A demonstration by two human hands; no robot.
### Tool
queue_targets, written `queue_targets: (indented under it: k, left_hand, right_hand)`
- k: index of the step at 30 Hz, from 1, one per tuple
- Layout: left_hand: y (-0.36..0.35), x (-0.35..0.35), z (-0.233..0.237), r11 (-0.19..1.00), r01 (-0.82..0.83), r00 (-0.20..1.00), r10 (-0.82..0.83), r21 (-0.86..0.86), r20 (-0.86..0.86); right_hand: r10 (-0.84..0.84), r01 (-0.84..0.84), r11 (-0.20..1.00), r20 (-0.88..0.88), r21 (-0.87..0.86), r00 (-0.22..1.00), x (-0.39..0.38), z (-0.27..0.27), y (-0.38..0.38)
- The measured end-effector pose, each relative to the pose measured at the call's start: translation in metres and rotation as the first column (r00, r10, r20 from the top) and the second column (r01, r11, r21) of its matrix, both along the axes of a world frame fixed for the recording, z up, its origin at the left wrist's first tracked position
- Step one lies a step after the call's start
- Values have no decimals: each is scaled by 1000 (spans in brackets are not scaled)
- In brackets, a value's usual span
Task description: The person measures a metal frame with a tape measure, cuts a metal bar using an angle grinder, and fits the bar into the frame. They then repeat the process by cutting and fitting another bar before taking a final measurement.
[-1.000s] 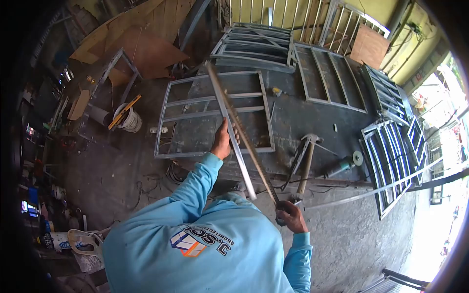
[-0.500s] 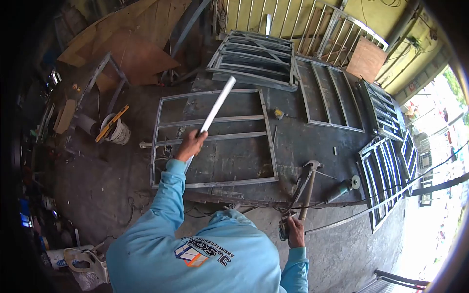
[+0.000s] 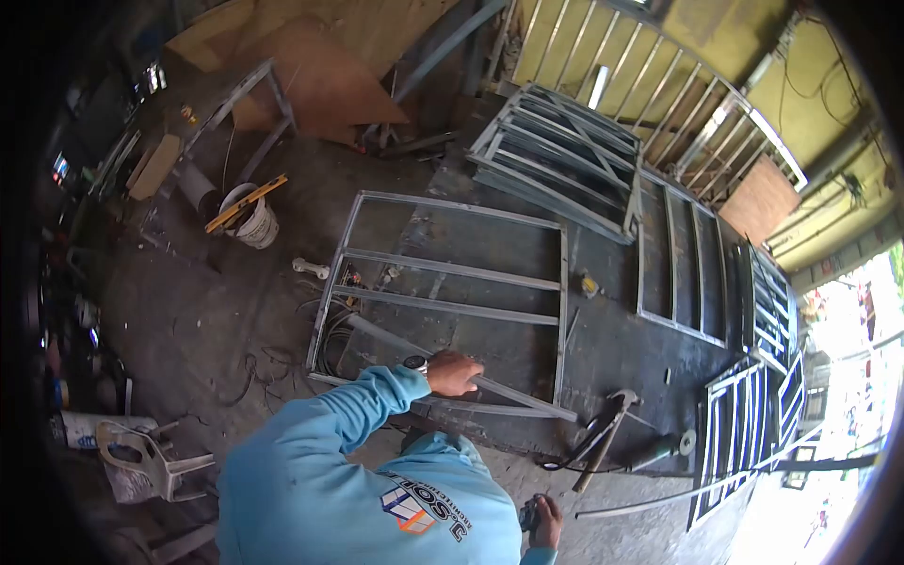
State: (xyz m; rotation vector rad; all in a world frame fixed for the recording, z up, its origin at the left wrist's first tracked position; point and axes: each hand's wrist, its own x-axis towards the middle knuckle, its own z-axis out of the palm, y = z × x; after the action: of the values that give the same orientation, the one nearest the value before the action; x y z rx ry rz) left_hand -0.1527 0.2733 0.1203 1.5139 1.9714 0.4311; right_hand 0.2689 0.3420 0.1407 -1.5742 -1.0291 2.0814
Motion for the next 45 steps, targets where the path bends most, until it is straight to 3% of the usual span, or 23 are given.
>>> queue_targets:
  k: [3, 5, 7, 8, 9, 10, 11, 12, 19, 23, 25, 26, 27, 29, 31, 33, 34, 35, 36, 37, 39, 41, 45]
  left_hand:
    - [11, -13, 13, 988, -25, 995, 39, 152, -88]
    - [17, -29, 28, 970, -43, 987, 78, 240, -139]
    - [21, -50, 39, 877, -127, 958, 229, 463, -171]
    - [21, -61, 47, 877, -133, 957, 235, 462, -171]
    - [19, -71, 57, 812, -169, 922, 330, 558, -201]
    - [18, -81, 66, 736, -191, 879, 422, 650, -220]
    - [16, -89, 71, 737, -189, 881, 419, 649, -219]
    - [14, -98, 76, 678, -233, 850, 491, 697, -193]
    - [6, -177, 111, 255, -355, 784, 606, 899, 137]
    - [54, -304, 159, 307, -525, 611, 786, 794, 100]
    - [83, -404, 150, 262, -198, 610, 788, 945, -90]
    - [90, -436, 144, 330, -507, 494, 868, 796, -46]
    - [100, -433, 154, 71, -437, 335, 938, 897, 88]
    - [114, -417, 167, -185, -579, 236, 894, 794, 381]
    - [122, -389, 137, -81, -562, 517, 743, 823, 426]
    - [132, -301, 112, -121, -560, 613, 605, 819, 509]
    - [146, -261, 87, -197, -602, 546, 606, 774, 579]
    - [144, -234, 57, 0, -632, 606, 623, 775, 494]
    - [152, -200, 29, 25, -705, 605, 543, 709, 583]
    - [147, -161, 27, 184, -816, 561, 483, 549, 672]
    - [163, -98, 5, 91, -853, 513, 322, 514, 796]
    - [172, -48, -8, 143, -884, 465, 191, 444, 865]
    - [158, 29, 28, 485, -752, 543, 74, 446, 836]
  right_hand:
    - [45, -44, 999, 41, -4, 998, 6, -6, -3]
    - [-105, 104, 981, 6, -163, 994, 47, -65, -1]
    - [-189, 201, 969, 93, -143, 978, 29, -59, -3]
    - [108, -152, 948, 167, 278, 980, 35, -64, -3]
    - [328, -477, 645, 347, 598, 879, 38, -67, -4]
    - [327, -477, 645, 348, 597, 879, 24, -50, -3]
    - [118, -173, 941, 198, 290, 973, 0, -18, -3]
    - [-154, 170, 980, 141, -105, 978, -13, -2, -2]
    - [-107, 113, 993, 132, -36, 985, 8, -16, -4]
    - [-115, 119, 990, 55, -82, 992, 43, -54, -10]
    - [-161, 171, 978, 91, -123, 983, 36, -31, -21]
    - [-79, 92, 992, 130, -92, 988, 22, -7, -25]
    - [1, 9, 998, 163, -58, 987, 14, 3, -25]
    - [3, 3, 999, 144, -38, 990, 24, -4, -31]
    - [-214, 216, 974, 28, -68, 976, 33, -14, -39]
    - [-262, 262, 955, 13, -137, 965, 55, -41, -59]
    - [-303, 296, 935, -8, -194, 953, 66, -61, -65]
    - [-342, 325, 913, -29, -247, 939, 72, -72, -64]
    - [-249, 254, 965, 68, -72, 966, 71, -77, -74]
    - [-246, 251, 966, 67, -67, 967, 76, -75, -72]
    - [230, -280, 936, 231, 215, 945, 73, -48, -75]
    - [-101, 111, 992, 152, -53, 983, 54, -30, -68]
    - [-202, 193, 973, -59, -127, 978, 72, -33, -71]
